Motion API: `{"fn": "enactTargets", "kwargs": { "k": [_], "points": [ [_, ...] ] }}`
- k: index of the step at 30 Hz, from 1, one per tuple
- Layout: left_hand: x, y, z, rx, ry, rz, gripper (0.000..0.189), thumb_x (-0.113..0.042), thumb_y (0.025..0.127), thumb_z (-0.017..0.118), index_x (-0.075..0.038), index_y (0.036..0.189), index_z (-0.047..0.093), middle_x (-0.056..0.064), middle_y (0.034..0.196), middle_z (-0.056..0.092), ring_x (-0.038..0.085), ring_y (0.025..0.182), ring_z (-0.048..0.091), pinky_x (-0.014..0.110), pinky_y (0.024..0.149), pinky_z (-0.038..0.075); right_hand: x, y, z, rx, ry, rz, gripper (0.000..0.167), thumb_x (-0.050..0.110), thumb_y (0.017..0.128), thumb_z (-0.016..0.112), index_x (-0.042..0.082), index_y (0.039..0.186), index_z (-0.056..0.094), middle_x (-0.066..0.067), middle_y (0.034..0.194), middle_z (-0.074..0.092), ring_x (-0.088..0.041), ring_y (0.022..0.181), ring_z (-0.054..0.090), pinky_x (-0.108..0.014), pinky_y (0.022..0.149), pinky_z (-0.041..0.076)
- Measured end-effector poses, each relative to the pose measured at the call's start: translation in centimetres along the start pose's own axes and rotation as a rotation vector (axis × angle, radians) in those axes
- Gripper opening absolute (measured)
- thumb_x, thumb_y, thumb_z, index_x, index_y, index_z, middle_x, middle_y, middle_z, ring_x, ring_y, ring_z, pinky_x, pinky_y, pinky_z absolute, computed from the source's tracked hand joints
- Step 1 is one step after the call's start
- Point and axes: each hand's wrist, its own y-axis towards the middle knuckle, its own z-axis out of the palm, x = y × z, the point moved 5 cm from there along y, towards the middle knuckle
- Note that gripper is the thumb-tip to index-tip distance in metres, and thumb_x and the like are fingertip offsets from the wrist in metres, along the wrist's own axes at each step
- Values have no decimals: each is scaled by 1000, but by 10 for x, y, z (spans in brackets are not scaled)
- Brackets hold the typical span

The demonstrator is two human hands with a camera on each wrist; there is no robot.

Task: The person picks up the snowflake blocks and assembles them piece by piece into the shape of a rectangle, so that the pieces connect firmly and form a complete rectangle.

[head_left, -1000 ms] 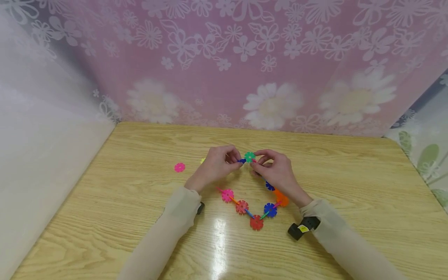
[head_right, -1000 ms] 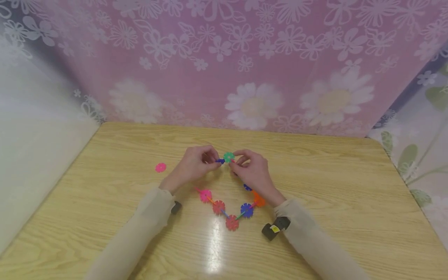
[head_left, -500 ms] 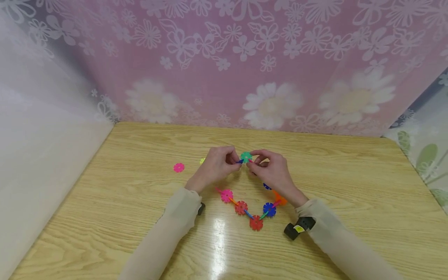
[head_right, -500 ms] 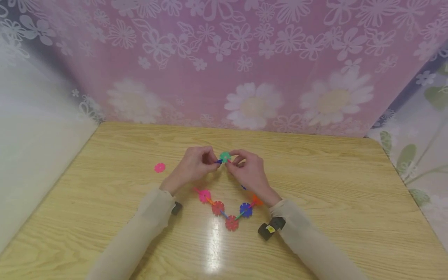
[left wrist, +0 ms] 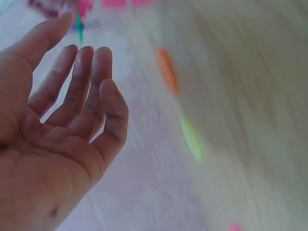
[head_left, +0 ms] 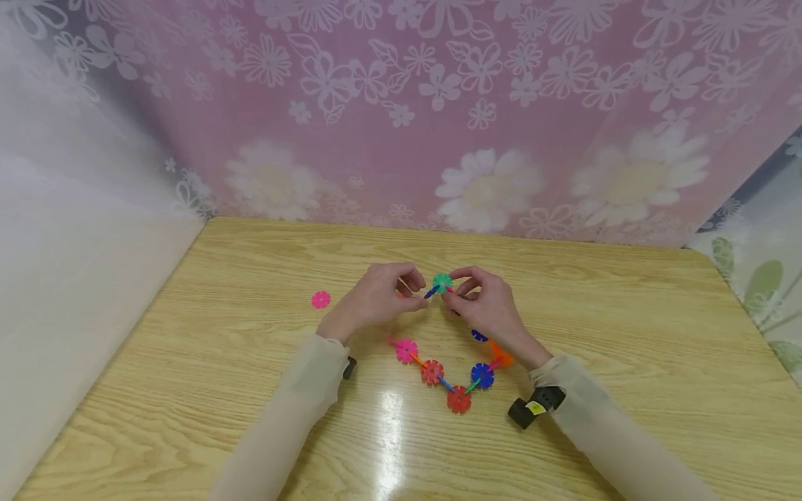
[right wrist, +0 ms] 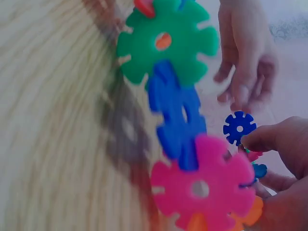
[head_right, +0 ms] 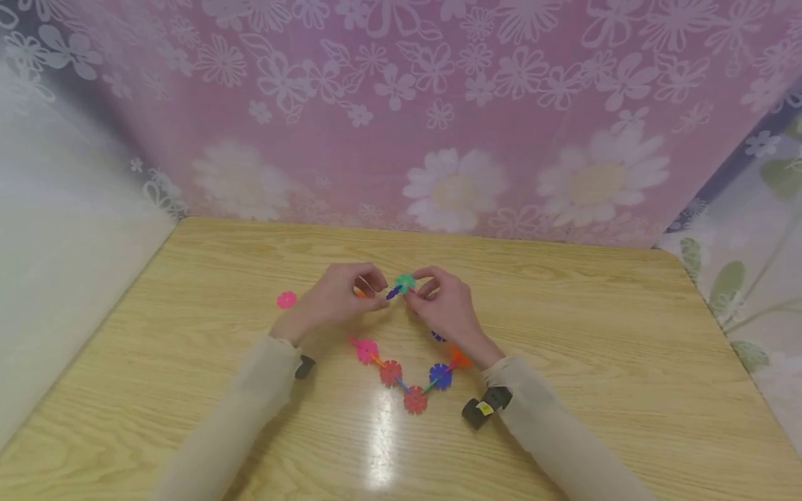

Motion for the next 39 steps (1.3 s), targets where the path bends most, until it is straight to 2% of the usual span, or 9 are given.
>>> {"fn": "enactTargets", "kwargs": {
  "k": [6,10,14,20,25,29,33,36,39],
  "points": [
    [21,-14,-18,67,138,-115,31,-21,91,79,-10,119,72,4,116,72,22,105,66,38,96,55,-10,1,-6,57,-37,45,48,19,95,73,12,140,58,-11,92,61,-19,69,73,-30,64,61],
    [27,-17,-19,123,193,-130,39,-22,92,79,-9,128,69,8,125,68,26,114,62,41,102,52,-14,3,-12,118,-118,36,44,23,95,72,13,137,61,-7,80,60,-17,62,66,-30,65,56],
    [29,-16,-16,136,218,-116,44,-23,93,77,-9,132,67,10,125,65,26,117,60,42,103,51,-15,4,-19,156,-221,11,35,27,96,71,12,126,63,-4,71,61,-19,56,53,-32,61,46],
    [35,-9,-16,126,246,-100,38,-25,93,77,-11,127,70,8,116,65,24,109,60,40,99,51,-17,2,-31,185,-272,33,30,28,95,71,11,117,60,-15,102,66,-19,65,56,-31,59,46],
    [39,-3,-16,125,209,-97,31,-23,90,80,-11,119,73,7,114,70,23,108,61,40,100,52,-21,-1,-33,188,-276,-1,28,27,96,70,11,119,66,-19,111,68,-17,56,53,-30,56,44],
    [40,0,-16,129,195,-98,29,-21,89,81,-10,115,72,6,114,71,22,107,62,39,100,52,-21,-4,-33,162,-273,-39,24,27,95,71,13,115,71,-11,95,73,-15,49,49,-28,50,40],
    [38,1,-15,113,154,-92,22,-18,91,78,-11,111,70,5,109,72,19,100,64,34,92,54,-22,-8,-33,142,-245,-49,20,24,95,71,14,111,74,-7,82,74,-13,44,48,-26,45,36],
    [34,0,-14,84,57,-109,15,-17,94,74,-15,108,71,4,106,73,17,96,66,31,83,56,-23,-10,-32,145,-220,-57,17,22,95,71,14,110,75,-9,92,75,-13,46,52,-25,45,38],
    [27,-1,-11,64,-112,-127,14,-17,94,74,-17,108,72,3,104,74,18,95,69,32,80,57,-22,-11,-31,141,-216,-77,15,20,95,71,14,109,75,-11,102,74,-13,52,56,-26,47,40]
  ]
}}
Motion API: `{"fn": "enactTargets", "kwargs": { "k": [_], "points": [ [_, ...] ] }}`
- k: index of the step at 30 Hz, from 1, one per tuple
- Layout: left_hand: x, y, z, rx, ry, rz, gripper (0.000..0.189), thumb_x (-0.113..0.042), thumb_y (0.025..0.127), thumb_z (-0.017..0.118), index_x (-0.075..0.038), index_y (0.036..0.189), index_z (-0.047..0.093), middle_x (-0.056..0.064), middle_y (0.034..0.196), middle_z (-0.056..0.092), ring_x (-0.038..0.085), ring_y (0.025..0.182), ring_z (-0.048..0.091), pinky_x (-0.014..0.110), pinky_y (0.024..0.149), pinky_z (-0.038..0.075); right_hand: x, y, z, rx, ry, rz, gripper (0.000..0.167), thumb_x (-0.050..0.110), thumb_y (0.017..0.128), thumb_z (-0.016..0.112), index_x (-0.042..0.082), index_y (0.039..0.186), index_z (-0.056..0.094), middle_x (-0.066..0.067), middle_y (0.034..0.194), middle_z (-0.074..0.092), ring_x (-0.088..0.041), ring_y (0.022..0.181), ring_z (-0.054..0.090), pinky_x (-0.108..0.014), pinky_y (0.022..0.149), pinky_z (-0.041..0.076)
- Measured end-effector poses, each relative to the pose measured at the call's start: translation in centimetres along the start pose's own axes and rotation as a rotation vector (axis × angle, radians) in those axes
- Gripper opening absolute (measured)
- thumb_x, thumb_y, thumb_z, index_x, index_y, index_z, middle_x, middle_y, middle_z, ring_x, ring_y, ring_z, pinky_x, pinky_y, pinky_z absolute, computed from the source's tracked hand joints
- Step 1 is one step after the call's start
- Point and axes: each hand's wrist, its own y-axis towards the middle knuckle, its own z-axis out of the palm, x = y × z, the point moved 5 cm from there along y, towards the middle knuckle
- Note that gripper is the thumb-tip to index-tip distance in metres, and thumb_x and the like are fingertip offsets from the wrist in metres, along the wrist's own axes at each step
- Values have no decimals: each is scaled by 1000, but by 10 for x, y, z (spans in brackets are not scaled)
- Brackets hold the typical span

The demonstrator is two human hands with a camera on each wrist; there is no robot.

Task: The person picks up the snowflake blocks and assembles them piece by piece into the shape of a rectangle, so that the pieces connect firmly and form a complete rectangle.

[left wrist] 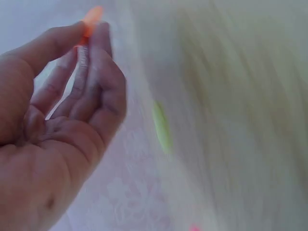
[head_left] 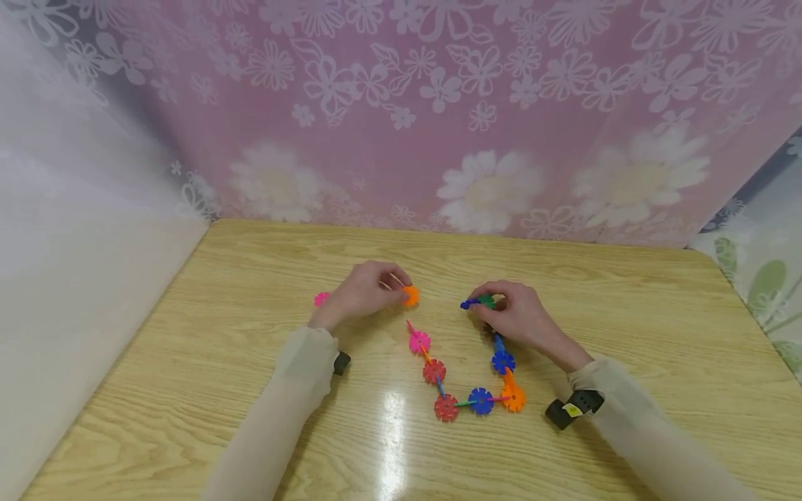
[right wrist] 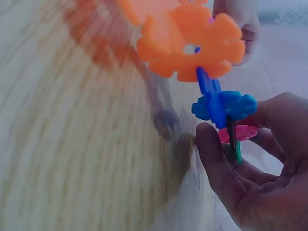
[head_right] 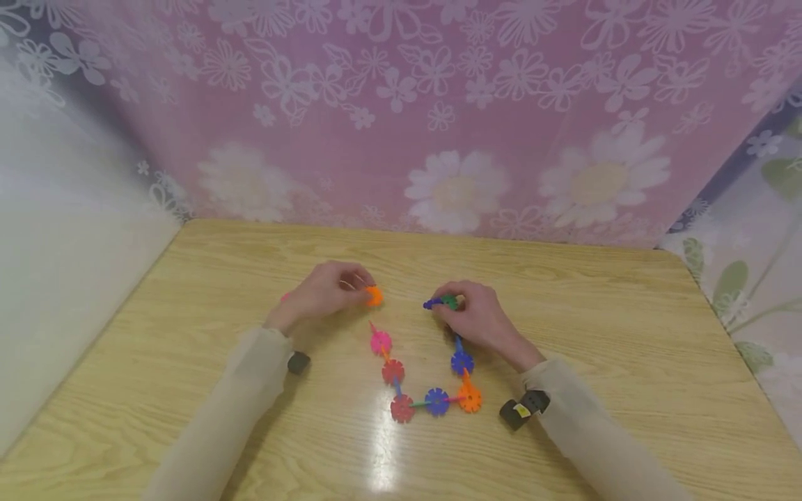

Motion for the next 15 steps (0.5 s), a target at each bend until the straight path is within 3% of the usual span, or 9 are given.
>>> {"fn": "enactTargets", "kwargs": {
  "k": [6,15],
  "points": [
    [-11,4,19,59,-319,-29,17,-14,94,75,-10,110,70,8,102,77,27,96,76,35,86,59,2,0,-2,-28,-19,-19,13,19,94,73,15,105,77,-11,112,73,-14,68,64,-27,54,46],
    [-16,11,36,71,-378,-61,18,-15,93,76,-8,109,70,8,102,78,19,93,76,31,88,58,9,1,0,-51,5,-48,10,19,94,74,17,103,79,-6,111,73,-19,80,72,-27,61,53]
  ]
}}
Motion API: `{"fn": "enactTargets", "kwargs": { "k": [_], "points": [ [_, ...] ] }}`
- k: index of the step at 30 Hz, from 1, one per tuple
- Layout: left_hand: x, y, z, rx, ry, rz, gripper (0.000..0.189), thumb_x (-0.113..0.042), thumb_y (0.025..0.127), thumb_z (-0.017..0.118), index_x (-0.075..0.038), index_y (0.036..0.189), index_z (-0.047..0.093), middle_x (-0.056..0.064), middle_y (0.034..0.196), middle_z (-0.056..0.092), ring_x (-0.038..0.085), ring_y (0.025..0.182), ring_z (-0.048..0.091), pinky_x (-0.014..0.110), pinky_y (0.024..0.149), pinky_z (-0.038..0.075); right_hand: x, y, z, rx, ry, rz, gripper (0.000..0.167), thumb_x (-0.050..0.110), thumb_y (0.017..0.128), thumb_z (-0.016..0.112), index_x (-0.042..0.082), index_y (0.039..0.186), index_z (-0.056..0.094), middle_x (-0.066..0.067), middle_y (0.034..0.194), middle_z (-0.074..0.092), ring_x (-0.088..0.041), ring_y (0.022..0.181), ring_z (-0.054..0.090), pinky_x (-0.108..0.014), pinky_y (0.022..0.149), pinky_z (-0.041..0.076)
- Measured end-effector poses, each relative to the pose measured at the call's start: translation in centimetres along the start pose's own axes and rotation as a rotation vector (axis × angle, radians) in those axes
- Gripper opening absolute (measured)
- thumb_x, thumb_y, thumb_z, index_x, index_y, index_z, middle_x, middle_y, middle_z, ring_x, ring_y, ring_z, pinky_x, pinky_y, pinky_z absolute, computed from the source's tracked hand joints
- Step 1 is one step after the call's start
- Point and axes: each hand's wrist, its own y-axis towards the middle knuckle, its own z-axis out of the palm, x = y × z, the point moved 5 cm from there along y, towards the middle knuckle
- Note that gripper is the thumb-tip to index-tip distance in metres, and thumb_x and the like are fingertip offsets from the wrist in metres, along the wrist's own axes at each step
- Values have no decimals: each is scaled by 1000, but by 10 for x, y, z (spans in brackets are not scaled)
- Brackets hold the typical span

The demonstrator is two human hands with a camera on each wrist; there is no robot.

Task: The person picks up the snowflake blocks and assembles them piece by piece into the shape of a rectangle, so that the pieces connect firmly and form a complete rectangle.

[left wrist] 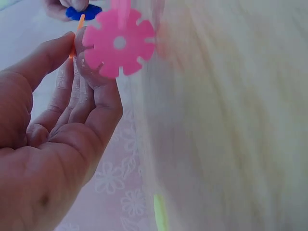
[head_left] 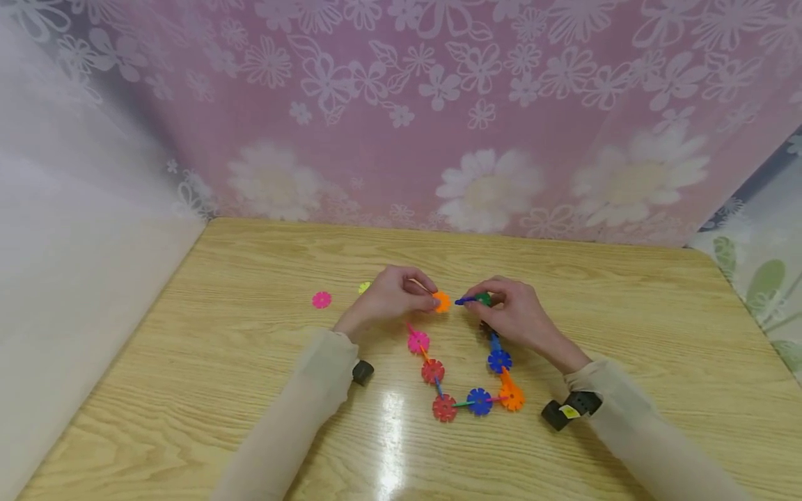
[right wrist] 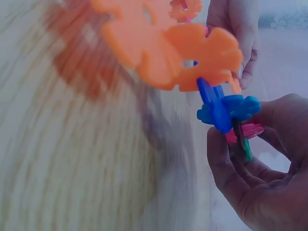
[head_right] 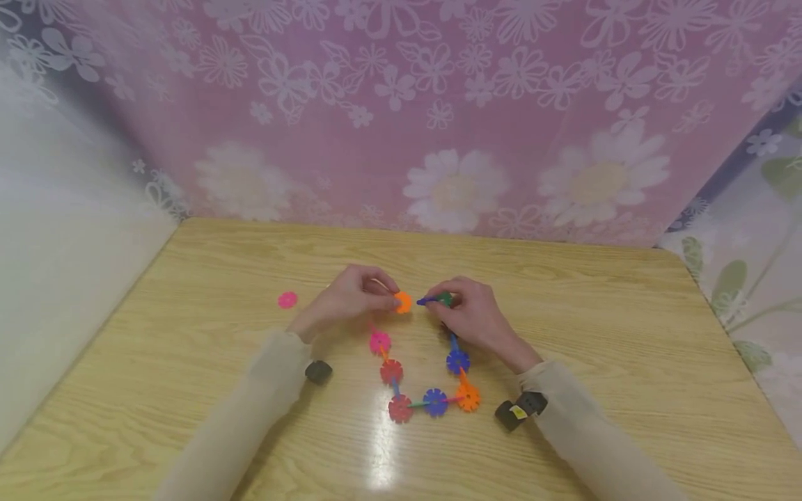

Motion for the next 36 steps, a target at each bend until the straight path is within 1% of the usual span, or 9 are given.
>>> {"fn": "enactTargets", "kwargs": {
  "k": [3,7,13,19,26,30,33,34,36],
  "points": [
    [-1,0,4,-3,-12,-9,19,-15,93,76,-8,109,70,8,102,78,23,94,77,32,87,59,3,-1,1,-1,18,-5,10,18,94,74,17,103,79,-6,111,73,-20,83,73,-27,63,55],
    [-2,0,7,-5,-25,2,17,-12,92,76,-5,107,70,11,101,78,25,92,77,35,87,61,4,-1,1,2,44,-13,11,16,94,74,14,103,79,-9,109,74,-21,82,74,-27,62,56],
    [-3,0,9,6,-29,4,16,-9,93,75,-4,108,71,13,103,78,21,90,76,34,82,62,4,-1,2,19,69,-20,12,17,95,74,13,105,79,-10,110,76,-21,81,75,-26,61,55],
    [-3,1,13,-5,-35,-5,15,-9,93,75,-4,107,73,13,101,78,27,92,77,34,82,62,4,-1,2,20,58,-44,12,13,95,73,12,105,79,-10,107,76,-15,75,72,-26,61,54],
    [-6,0,17,-44,-85,0,16,-5,90,77,-1,105,74,17,101,77,32,92,77,38,83,63,1,-1,3,17,117,-29,11,11,95,73,9,104,79,-12,103,77,-12,62,68,-27,57,56],
    [-6,-1,19,-65,-74,-24,15,-7,89,79,-3,103,76,14,98,77,30,90,77,36,80,63,1,0,4,18,141,-16,11,11,95,73,8,103,79,-13,100,77,-12,58,66,-28,55,55],
    [-6,-1,18,-65,-57,-28,14,-10,89,79,-6,103,76,11,97,77,28,89,77,35,79,63,2,0,5,26,152,4,11,11,95,72,9,104,79,-13,98,78,-15,57,65,-29,54,54],
    [-5,-1,18,-63,-44,-24,14,-11,90,79,-7,102,76,10,97,77,27,89,77,35,79,63,2,0,6,33,156,11,11,12,95,72,9,104,78,-13,97,78,-15,57,65,-29,54,54],
    [-6,-1,15,-64,23,0,13,-14,90,79,-11,102,76,6,98,77,22,90,76,34,81,62,3,1,7,47,162,28,12,13,96,72,10,106,78,-13,97,78,-16,58,65,-29,54,54]
  ]
}}
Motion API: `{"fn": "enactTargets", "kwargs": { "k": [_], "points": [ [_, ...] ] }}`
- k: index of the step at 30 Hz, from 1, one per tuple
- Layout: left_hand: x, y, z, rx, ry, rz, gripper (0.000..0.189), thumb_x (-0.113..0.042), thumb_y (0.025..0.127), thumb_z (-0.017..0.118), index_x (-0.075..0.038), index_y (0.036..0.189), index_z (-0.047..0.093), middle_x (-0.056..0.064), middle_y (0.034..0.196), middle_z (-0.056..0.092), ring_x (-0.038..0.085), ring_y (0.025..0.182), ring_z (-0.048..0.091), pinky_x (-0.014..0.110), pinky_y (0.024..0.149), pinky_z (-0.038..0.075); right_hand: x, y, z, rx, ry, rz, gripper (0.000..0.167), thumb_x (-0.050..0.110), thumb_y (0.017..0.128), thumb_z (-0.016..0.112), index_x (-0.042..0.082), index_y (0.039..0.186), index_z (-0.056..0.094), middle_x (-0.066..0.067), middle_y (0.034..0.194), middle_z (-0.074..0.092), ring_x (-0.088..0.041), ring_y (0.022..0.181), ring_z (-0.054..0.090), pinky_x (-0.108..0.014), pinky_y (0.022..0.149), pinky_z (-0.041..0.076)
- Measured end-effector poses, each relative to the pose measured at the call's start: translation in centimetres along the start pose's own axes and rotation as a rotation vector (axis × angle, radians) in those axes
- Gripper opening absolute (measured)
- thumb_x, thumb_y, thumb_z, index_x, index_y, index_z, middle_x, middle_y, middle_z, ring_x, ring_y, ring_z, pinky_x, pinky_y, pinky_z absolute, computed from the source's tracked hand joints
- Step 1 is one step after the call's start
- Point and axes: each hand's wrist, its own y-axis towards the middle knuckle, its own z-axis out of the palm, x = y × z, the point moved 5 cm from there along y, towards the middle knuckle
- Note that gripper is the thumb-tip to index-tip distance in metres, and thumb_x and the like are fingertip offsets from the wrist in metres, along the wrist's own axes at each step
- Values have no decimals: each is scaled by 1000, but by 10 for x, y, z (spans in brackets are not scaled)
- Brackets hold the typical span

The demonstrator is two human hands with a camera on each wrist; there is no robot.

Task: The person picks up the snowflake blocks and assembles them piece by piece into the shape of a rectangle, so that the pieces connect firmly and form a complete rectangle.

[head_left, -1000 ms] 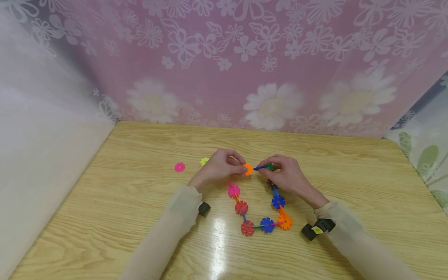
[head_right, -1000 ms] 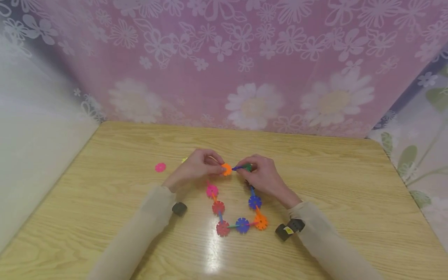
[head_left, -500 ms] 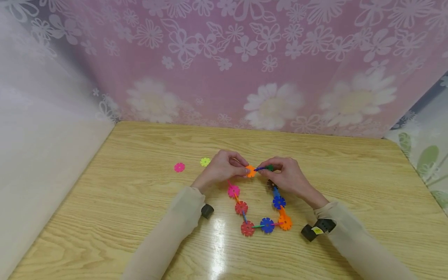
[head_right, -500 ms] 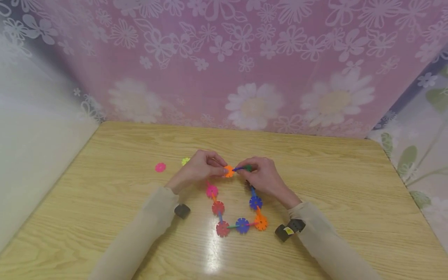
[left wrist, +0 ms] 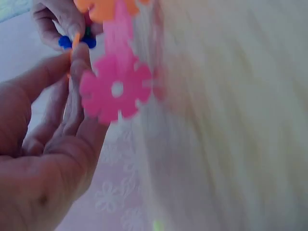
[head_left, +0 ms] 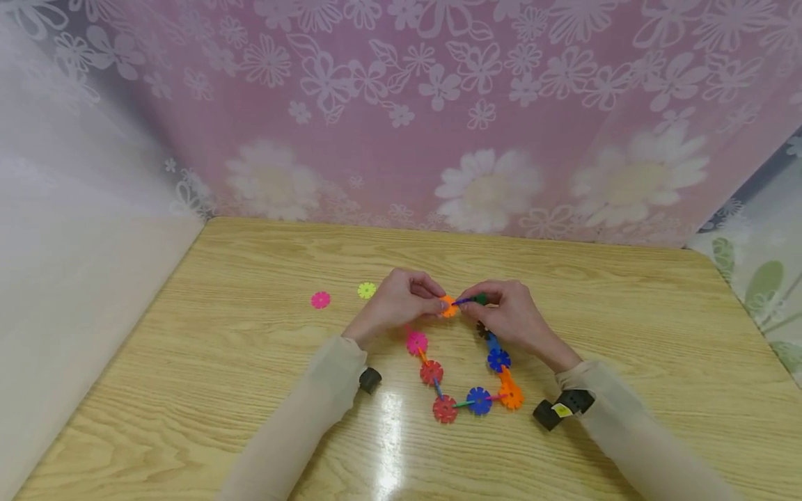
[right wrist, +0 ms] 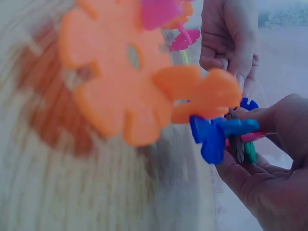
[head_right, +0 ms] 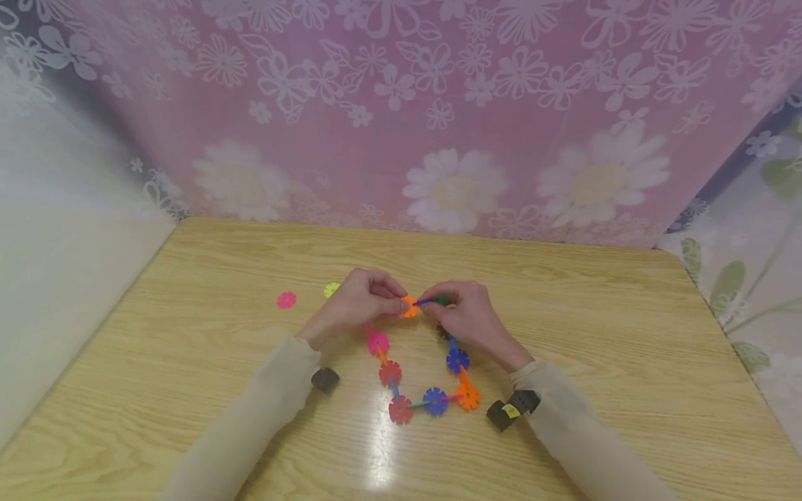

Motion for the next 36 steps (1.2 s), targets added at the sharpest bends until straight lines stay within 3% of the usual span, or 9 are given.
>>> {"fn": "enactTargets", "kwargs": {
  "k": [6,10,14,19,25,30,36],
  "points": [
    [-1,-5,-14,28,231,117,17,-26,92,78,-17,107,74,-4,102,74,10,93,70,31,85,57,-3,1,3,23,-23,24,12,16,95,73,12,105,77,-10,91,78,-16,61,64,-28,56,52],
    [3,-16,-39,-13,343,156,23,-26,92,78,-14,112,74,-3,104,73,13,96,67,33,86,56,-6,1,1,16,-43,39,10,19,94,75,16,103,77,-7,91,77,-15,65,65,-27,58,53],
    [15,-29,-73,-87,481,109,28,-22,92,78,-12,118,72,3,116,72,21,106,65,40,93,54,-10,0,-2,20,-45,56,12,21,92,76,15,103,76,-9,97,76,-15,70,67,-28,59,53],
    [30,-39,-97,-79,614,23,44,-24,91,78,-9,130,66,11,126,65,29,118,61,46,104,50,-16,-2,-5,51,-38,77,19,24,91,78,15,106,72,-10,111,72,-18,73,66,-29,61,54],
    [36,-39,-104,-65,633,10,50,-26,93,76,-5,136,61,16,128,62,32,120,58,48,106,49,-18,-3,-6,84,-59,68,29,24,90,80,15,116,69,-12,117,71,-17,72,63,-28,61,52],
    [36,-34,-103,-46,634,5,45,-26,94,75,-8,133,63,17,129,62,32,120,58,48,104,49,-16,-5,-7,92,-99,57,36,24,89,81,15,122,70,-13,123,71,-17,70,53,-28,58,44],
    [37,-26,-103,-31,630,-31,40,-25,93,77,-10,127,66,16,128,63,31,121,58,47,104,50,-18,-7,-8,86,-114,47,33,23,89,81,15,120,72,-15,132,67,-18,76,55,-30,64,47]
  ]
}}
